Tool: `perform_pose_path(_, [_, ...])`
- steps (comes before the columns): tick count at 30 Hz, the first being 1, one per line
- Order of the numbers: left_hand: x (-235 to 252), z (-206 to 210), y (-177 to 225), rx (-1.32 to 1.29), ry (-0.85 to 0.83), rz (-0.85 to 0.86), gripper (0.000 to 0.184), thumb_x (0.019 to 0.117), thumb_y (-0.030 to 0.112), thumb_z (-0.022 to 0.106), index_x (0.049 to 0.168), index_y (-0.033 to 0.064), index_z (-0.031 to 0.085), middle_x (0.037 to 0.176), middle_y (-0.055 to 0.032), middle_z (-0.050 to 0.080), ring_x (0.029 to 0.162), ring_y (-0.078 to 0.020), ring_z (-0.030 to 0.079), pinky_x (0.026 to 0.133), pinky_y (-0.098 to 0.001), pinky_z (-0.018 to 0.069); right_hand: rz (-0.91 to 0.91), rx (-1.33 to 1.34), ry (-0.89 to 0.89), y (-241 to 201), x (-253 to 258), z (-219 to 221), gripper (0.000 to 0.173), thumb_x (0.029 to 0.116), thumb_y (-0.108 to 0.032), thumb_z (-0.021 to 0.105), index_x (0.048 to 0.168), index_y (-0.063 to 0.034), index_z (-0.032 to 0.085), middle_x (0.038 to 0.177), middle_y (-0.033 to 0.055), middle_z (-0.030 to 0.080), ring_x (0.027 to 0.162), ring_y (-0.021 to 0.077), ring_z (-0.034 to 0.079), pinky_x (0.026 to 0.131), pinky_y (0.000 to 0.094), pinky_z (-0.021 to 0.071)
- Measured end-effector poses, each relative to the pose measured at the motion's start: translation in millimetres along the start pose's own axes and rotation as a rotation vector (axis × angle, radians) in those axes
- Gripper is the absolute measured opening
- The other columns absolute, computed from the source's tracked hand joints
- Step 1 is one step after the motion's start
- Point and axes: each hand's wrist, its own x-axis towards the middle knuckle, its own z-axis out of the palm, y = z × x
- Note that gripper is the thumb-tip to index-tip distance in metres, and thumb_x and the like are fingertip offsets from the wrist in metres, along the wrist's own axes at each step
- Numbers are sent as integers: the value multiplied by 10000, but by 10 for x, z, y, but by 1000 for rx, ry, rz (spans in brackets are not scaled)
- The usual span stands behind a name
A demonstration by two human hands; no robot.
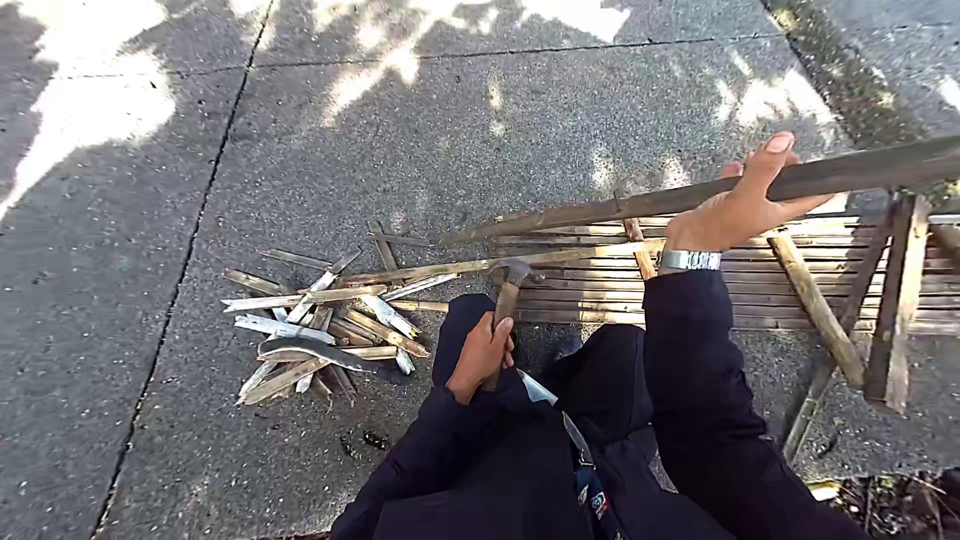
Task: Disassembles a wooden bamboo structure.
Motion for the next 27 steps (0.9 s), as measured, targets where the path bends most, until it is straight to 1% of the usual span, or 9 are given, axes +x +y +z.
perform_pose_path(1, [-23, -39, -3, 18, 14, 6, 395, 1112, 387, 434, 1254, 29, 518, 780, -73, 687, 584, -200, 691, 558, -363, 631, 44, -1, 82, 14, 73, -16, 706, 962, -45, 681, 1504, 7, 231, 1031, 159, 590, 757, 237, 651, 676, 412, 609])
perform_pose_path(3, [-66, -114, 45, 74, 41, 38, 390, 1111, 389, 433, 1248, 37, 529, 780, -56, 695, 585, -188, 695, 565, -356, 633, 63, 33, 53, 48, 150, -218, 472, 1026, -17, 538, 1451, -16, 331, 848, 117, 614, 647, 251, 668, 649, 455, 637])
perform_pose_path(7, [-127, -136, 295, 179, 53, 134, 386, 1110, 375, 428, 1227, 29, 553, 799, -38, 709, 611, -161, 701, 611, -353, 638, -21, -41, -47, -129, 144, -750, 283, 1073, -30, 387, 1353, -4, 359, 821, 93, 608, 691, 267, 686, 722, 503, 639])
perform_pose_path(9, [-102, -58, 439, 183, 26, 183, 359, 1110, 361, 434, 1227, 37, 536, 795, -37, 708, 608, -152, 699, 606, -340, 635, -48, -120, -9, -302, 122, -893, 321, 1081, -32, 360, 1396, 13, 321, 829, 89, 592, 689, 248, 675, 725, 478, 632])
perform_pose_path(13, [-74, 113, 684, 151, -49, 234, 372, 1107, 362, 451, 1281, 39, 516, 791, -56, 706, 598, -165, 693, 588, -341, 630, -6, -112, 7, -470, 92, -1101, 114, 1076, -24, 330, 1163, 2, 399, 784, 91, 585, 711, 263, 690, 761, 496, 635])
perform_pose_path(16, [-53, 215, 905, 162, -77, 312, 372, 1102, 367, 473, 1316, 65, 515, 800, -50, 707, 602, -166, 690, 580, -338, 626, 75, 136, -206, -499, 204, -1286, 230, 1023, -152, 330, 1089, -67, 534, 854, 42, 616, 770, 199, 647, 783, 408, 596])
perform_pose_path(19, [-40, 307, 1124, 138, -65, 387, 359, 1102, 392, 458, 1276, 82, 510, 797, -40, 703, 584, -171, 685, 543, -345, 623, 104, 398, -439, -499, 377, -1408, 382, 963, -318, 480, 1269, -95, 527, 824, 27, 608, 714, 201, 618, 731, 432, 582])
perform_pose_path(23, [-42, 401, 1251, 188, -36, 365, 335, 1105, 378, 463, 1287, 98, 489, 776, -46, 680, 555, -181, 668, 522, -351, 613, 141, 503, -551, -505, 368, -1326, 222, 875, -286, 594, 989, -97, 609, 701, 32, 565, 669, 247, 602, 776, 529, 568])
perform_pose_path(27, [82, 567, 1051, 346, -162, 248, 365, 1100, 378, 480, 1303, 75, 495, 753, -58, 673, 563, -181, 670, 562, -363, 616, 145, 523, -542, -546, 259, -1224, 125, 858, -214, 610, 917, -103, 603, 692, 30, 555, 624, 215, 580, 644, 431, 555])
